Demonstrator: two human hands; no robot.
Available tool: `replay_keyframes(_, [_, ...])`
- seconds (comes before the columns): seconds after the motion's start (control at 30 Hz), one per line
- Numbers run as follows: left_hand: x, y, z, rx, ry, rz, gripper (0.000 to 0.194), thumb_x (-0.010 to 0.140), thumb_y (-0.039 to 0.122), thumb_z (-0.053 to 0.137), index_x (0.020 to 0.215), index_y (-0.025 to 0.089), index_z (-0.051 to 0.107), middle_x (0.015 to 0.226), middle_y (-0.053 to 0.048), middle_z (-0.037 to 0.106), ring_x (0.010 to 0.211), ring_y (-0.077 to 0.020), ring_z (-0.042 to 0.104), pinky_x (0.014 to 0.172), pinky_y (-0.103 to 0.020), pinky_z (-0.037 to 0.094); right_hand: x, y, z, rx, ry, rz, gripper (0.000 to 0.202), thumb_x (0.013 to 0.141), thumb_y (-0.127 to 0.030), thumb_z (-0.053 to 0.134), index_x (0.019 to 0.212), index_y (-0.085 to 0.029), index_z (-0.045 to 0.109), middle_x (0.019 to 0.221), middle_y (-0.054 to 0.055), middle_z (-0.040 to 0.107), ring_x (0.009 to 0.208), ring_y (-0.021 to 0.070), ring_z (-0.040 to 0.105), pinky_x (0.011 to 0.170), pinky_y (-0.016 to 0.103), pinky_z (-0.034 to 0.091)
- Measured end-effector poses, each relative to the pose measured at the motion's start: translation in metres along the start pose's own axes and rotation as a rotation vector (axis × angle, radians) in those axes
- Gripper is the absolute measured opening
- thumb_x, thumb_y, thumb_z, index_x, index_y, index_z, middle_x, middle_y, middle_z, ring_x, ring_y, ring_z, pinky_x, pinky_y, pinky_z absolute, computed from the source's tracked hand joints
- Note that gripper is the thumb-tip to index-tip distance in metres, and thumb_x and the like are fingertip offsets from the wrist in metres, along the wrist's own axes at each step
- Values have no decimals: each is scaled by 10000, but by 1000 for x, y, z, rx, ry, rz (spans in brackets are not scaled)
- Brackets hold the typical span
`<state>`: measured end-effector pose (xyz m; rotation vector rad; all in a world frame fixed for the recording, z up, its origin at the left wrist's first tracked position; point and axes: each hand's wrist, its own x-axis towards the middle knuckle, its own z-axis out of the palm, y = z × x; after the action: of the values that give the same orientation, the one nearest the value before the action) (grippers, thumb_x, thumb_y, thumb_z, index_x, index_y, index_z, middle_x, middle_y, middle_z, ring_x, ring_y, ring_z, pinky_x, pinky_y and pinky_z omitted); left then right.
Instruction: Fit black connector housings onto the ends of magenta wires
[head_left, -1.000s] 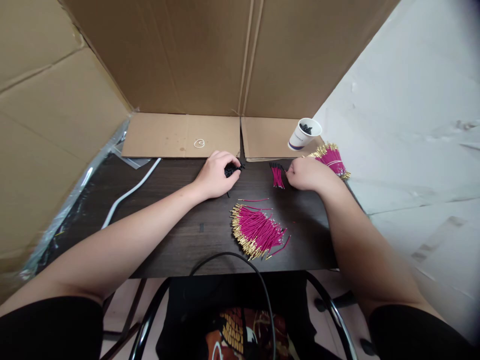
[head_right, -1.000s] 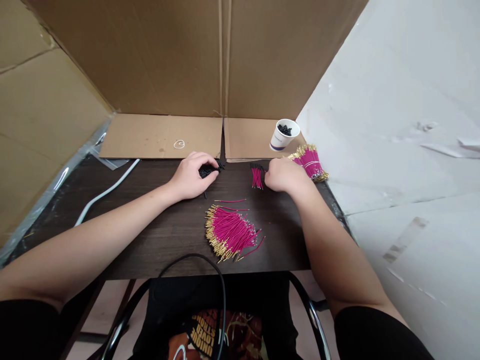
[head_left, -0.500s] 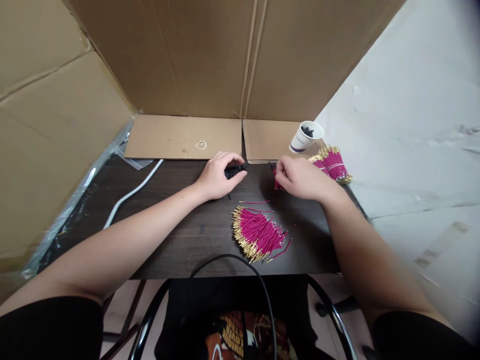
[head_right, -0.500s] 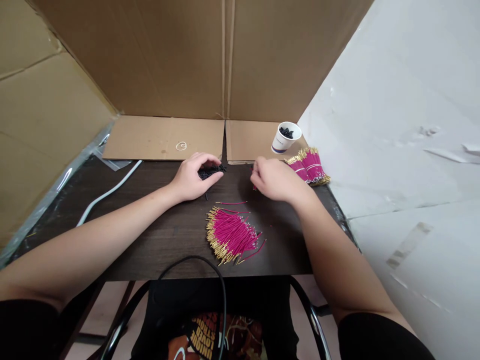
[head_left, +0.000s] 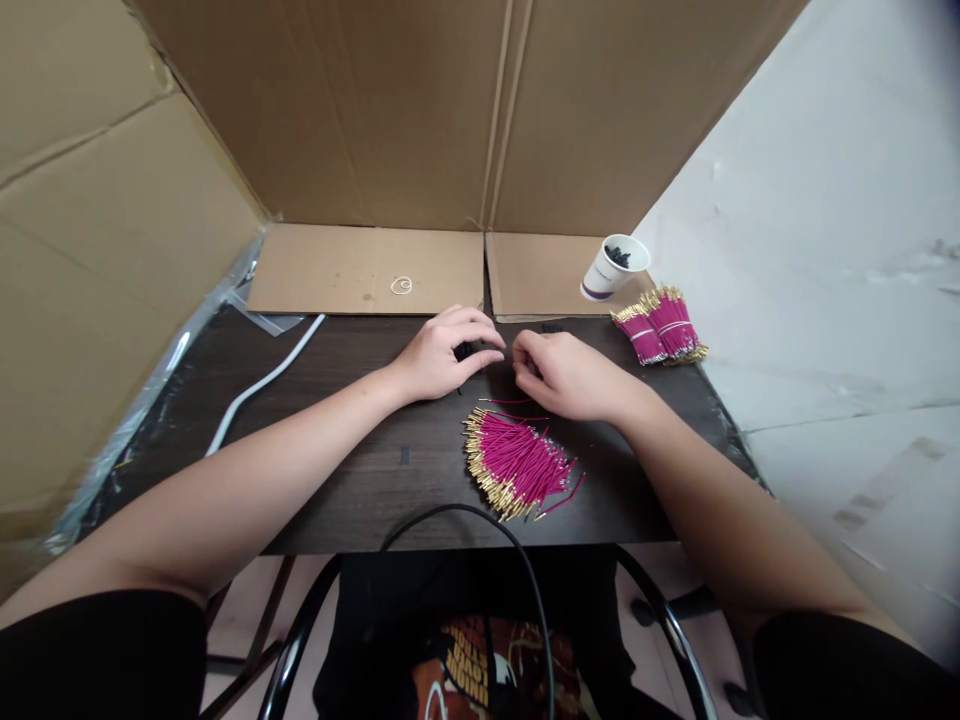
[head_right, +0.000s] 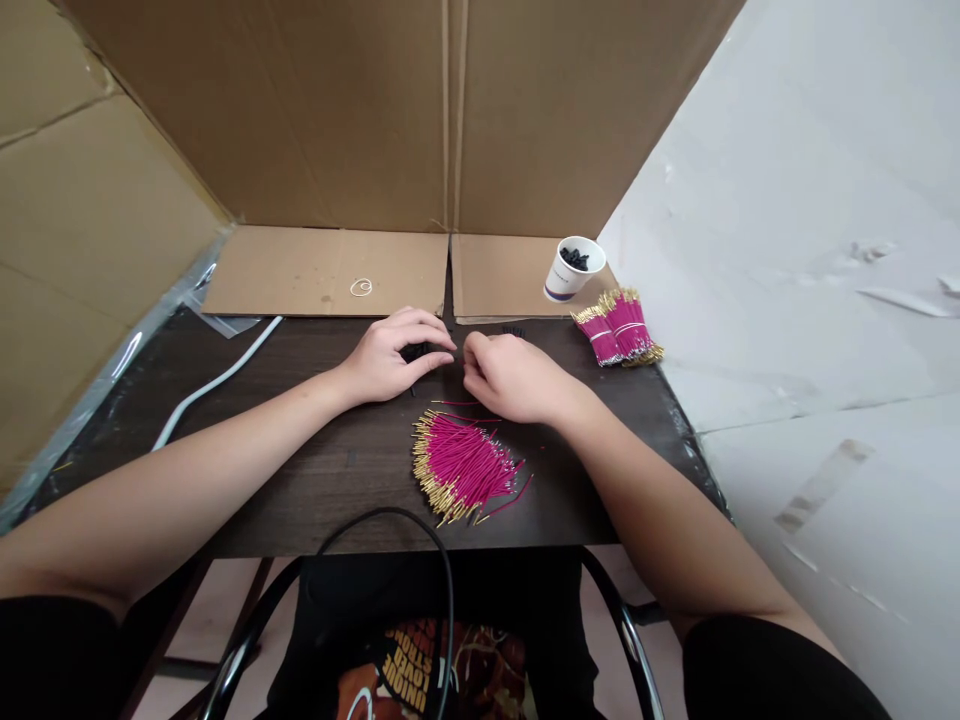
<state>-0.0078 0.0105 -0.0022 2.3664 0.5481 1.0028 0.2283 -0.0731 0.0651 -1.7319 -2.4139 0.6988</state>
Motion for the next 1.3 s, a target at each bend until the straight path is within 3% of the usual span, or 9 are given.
replay_keyframes(0.43, [1,4,-1,-10,-21,-54,99,1090,303,746,1090,252,831,1186,-81,808,1180,-265,755,1147,-500,591,0,3,0,-27,11,2,185,1078,-281,515,1121,-146,634,1072,78,771,790,80,512,780,234,306])
replay_keyframes(0.6, [0,2,-1,-21,-14,-18,109,1095,302,741,1116,234,824,1187,-84,806,1162,-255,756,1121,-472,598,0,3,0,-33,6,8,200,1080,-294,511,1125,-145,636,1071,82,772,792,82,507,782,239,302])
replay_keyframes(0.77, [-2,3,0,39,3,-109,394,986,385,874,1322,213,760,1250,-101,789,1082,-256,742,1041,-457,623,-1,6,-3,-54,20,33,220,1078,-313,507,1111,-146,646,1070,87,783,775,83,519,770,247,303])
replay_keyframes(0.97, [-1,1,1,141,23,-174,264,969,252,800,1216,201,724,1241,-96,787,1159,-273,727,1091,-463,595,-2,34,-22,-193,68,301,273,1066,-324,490,1087,-156,705,1059,111,791,797,119,564,779,260,334])
replay_keyframes(1.1, [-1,-3,1,151,17,-175,237,966,238,779,1192,199,719,1237,-93,785,1184,-277,722,1098,-463,588,2,58,-33,-308,-44,483,360,1043,-322,484,880,-125,737,937,143,761,745,136,539,778,291,345])
replay_keyframes(1.3, [-2,-7,2,175,24,-124,151,985,235,748,1132,202,732,1191,-78,788,1175,-276,717,1099,-467,576,6,62,-36,-276,-143,547,424,1044,-378,479,811,-121,723,916,147,769,749,132,547,760,299,355])
